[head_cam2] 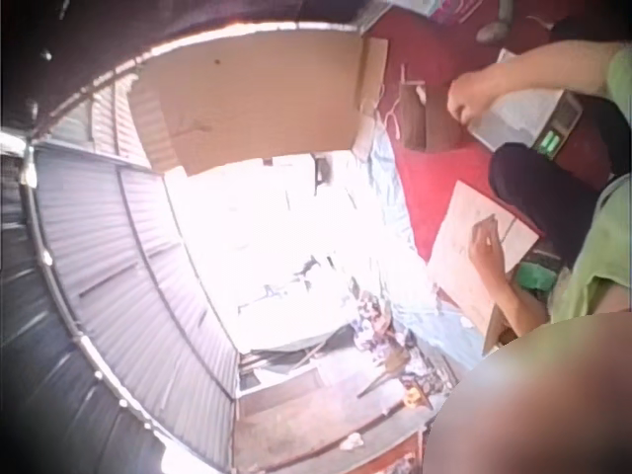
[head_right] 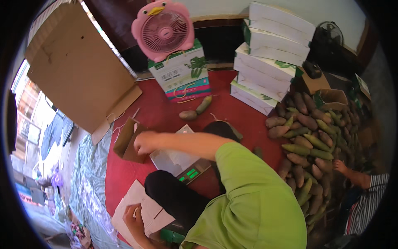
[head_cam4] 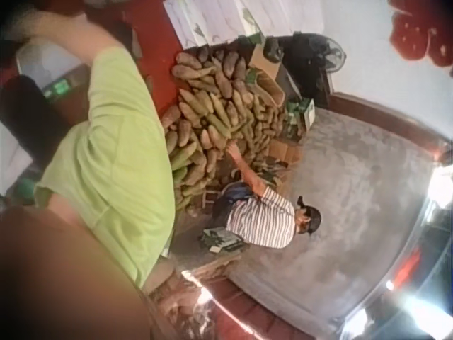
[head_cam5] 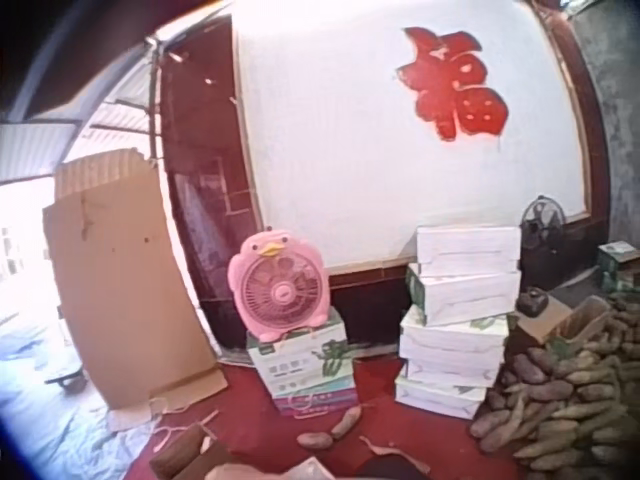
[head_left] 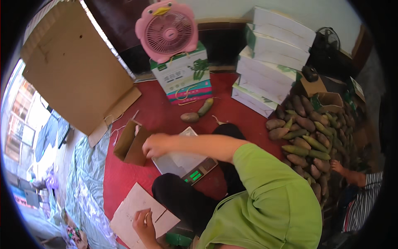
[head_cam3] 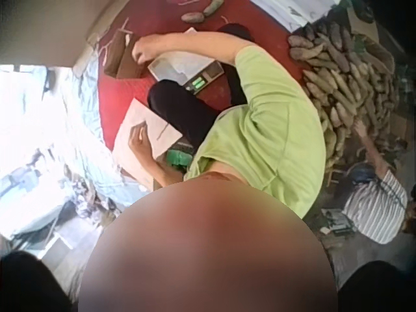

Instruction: Sort and weigh vegetables, placing them into cardboard boxes.

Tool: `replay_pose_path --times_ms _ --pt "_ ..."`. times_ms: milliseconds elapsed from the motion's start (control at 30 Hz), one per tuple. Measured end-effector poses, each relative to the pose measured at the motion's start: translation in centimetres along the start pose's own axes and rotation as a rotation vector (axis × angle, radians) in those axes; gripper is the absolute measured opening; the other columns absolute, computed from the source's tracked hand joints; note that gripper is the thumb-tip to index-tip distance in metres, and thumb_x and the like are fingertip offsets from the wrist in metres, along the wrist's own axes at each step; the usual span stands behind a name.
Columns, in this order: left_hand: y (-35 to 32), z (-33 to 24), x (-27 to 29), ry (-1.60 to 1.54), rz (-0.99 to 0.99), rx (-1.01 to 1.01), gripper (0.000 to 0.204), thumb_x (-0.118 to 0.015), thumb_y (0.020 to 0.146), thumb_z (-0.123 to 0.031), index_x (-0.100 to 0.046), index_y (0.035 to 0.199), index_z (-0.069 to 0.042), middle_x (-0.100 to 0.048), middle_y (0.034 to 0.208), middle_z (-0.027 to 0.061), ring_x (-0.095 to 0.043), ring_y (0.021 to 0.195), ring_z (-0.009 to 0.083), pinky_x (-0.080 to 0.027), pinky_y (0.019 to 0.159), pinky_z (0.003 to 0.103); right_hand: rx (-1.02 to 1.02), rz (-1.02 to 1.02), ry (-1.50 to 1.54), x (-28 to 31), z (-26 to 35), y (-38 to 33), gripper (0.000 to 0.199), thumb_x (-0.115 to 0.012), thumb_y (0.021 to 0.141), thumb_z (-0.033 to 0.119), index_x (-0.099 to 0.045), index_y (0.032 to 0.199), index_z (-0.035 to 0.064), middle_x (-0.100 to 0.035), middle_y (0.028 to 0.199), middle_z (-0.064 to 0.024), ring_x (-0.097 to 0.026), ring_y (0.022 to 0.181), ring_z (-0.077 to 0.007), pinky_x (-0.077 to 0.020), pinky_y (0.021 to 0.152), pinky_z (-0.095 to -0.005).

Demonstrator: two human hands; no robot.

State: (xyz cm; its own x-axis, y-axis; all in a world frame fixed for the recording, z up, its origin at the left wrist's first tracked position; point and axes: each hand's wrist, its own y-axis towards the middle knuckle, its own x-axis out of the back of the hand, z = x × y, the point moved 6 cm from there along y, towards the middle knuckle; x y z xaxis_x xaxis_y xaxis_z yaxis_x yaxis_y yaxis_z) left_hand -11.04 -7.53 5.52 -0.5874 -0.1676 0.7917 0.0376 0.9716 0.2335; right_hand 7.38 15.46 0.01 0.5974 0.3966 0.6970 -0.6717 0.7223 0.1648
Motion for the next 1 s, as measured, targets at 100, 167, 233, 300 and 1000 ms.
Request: replay_pose_path --times_ms 100,167,233,300,1000 --pt "4.9 -5.5 -3.6 -0.248 0.086 -0.156 0.012 -0.066 0.077 0.007 -0.069 0.088 0.002 -0.067 0.083 0.0142 -0.065 0.076 0.0244 -0.050 0.069 0.031 -0.214 -0.188 -0.099 8.2 -7.6 -6.4 0.026 -0.062 0.076 0.027 -0.073 0.095 0.0119 -0.071 0.092 -0.0094 -0.068 0.088 -0.0265 -0.0522 0.078 -0.0386" --pt "7.2 -8.0 -6.8 -0.331 0.196 -0.203 0.011 -0.067 0.077 0.006 -0.069 0.088 0.002 -0.067 0.081 0.0130 -0.064 0.074 0.0230 -0.050 0.068 0.029 -0.368 -0.255 -0.092 11.7 -13.7 -11.3 0.026 -0.064 0.075 0.029 -0.073 0.091 0.0106 -0.071 0.092 -0.0095 -0.068 0.089 -0.0266 -0.0515 0.078 -0.0389" --pt "9.0 -10.3 -9.9 -0.388 0.311 -0.272 0.011 -0.067 0.078 0.005 -0.070 0.088 0.002 -0.067 0.081 0.0128 -0.064 0.074 0.0230 -0.049 0.069 0.030 -0.493 -0.422 -0.129 15.5 -18.3 -17.4 0.024 -0.064 0.075 0.027 -0.073 0.091 0.0099 -0.071 0.090 -0.0102 -0.067 0.088 -0.0273 -0.0520 0.078 -0.0379" --pt "10.2 -11.0 -12.8 -0.428 0.377 -0.293 0.010 -0.068 0.078 0.004 -0.070 0.088 0.002 -0.067 0.081 0.0128 -0.065 0.074 0.0229 -0.049 0.069 0.030 -0.592 -0.625 -0.018 18.8 -22.2 -23.7 0.021 -0.068 0.077 0.017 -0.072 0.092 0.0034 -0.071 0.084 -0.0114 -0.069 0.070 -0.0207 -0.0547 0.066 -0.0336" --pt "12.2 -1.5 -21.2 -0.083 0.381 -0.009 0.009 -0.071 0.077 -0.005 -0.073 0.084 0.000 -0.068 0.075 0.0137 -0.067 0.069 0.0231 -0.051 0.063 0.032 -1.256 -1.733 -0.441 47.5 -25.7 -66.6 0.094 -0.082 0.066 0.031 -0.036 0.144 0.0061 -0.044 0.142 -0.0228 -0.045 0.129 -0.0381 -0.0366 0.107 -0.0440"
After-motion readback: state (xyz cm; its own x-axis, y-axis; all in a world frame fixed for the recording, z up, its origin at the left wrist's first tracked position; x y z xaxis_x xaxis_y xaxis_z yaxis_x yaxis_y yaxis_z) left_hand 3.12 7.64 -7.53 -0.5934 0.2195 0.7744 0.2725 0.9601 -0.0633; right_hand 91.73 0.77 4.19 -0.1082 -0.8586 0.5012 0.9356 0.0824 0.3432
